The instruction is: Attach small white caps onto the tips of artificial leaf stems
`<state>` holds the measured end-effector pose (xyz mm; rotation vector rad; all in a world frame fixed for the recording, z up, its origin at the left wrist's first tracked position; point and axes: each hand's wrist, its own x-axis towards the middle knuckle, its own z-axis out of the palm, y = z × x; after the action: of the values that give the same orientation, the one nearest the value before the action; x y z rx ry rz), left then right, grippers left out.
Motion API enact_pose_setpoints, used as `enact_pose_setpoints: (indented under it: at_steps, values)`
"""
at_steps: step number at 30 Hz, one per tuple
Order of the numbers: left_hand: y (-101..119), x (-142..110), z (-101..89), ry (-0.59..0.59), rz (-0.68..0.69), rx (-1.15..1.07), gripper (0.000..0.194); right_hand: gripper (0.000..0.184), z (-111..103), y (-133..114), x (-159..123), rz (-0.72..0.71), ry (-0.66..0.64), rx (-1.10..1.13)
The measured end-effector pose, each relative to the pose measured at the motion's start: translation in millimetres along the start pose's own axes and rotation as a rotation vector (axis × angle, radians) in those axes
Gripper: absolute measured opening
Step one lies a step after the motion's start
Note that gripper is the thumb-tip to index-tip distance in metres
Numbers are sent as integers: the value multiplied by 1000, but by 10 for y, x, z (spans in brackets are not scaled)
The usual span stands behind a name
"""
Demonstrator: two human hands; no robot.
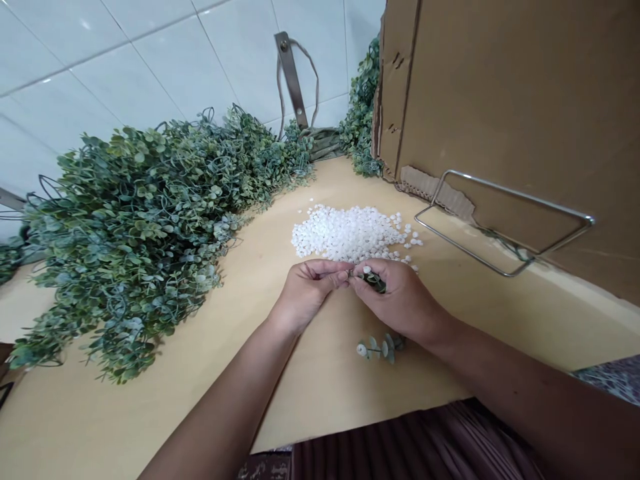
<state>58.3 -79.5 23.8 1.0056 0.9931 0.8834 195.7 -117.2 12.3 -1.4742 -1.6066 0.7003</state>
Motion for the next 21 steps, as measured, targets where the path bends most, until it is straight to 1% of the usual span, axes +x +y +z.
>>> enact_pose_setpoints:
  at_steps: [9, 14, 18, 21]
  values:
    - [7, 15, -20, -25, -25, 37, 19, 16, 23, 5, -19, 12, 25, 44]
    - [13, 6, -32, -48, -61, 40, 21, 15, 12, -11, -9, 22, 9, 92]
    - [11, 13, -43, -58, -14, -1, 25, 15, 6, -13, 15, -10, 19, 143]
    - [-9, 36, -58, -59, 21, -44, 34, 14, -8, -18, 56, -24, 91, 181]
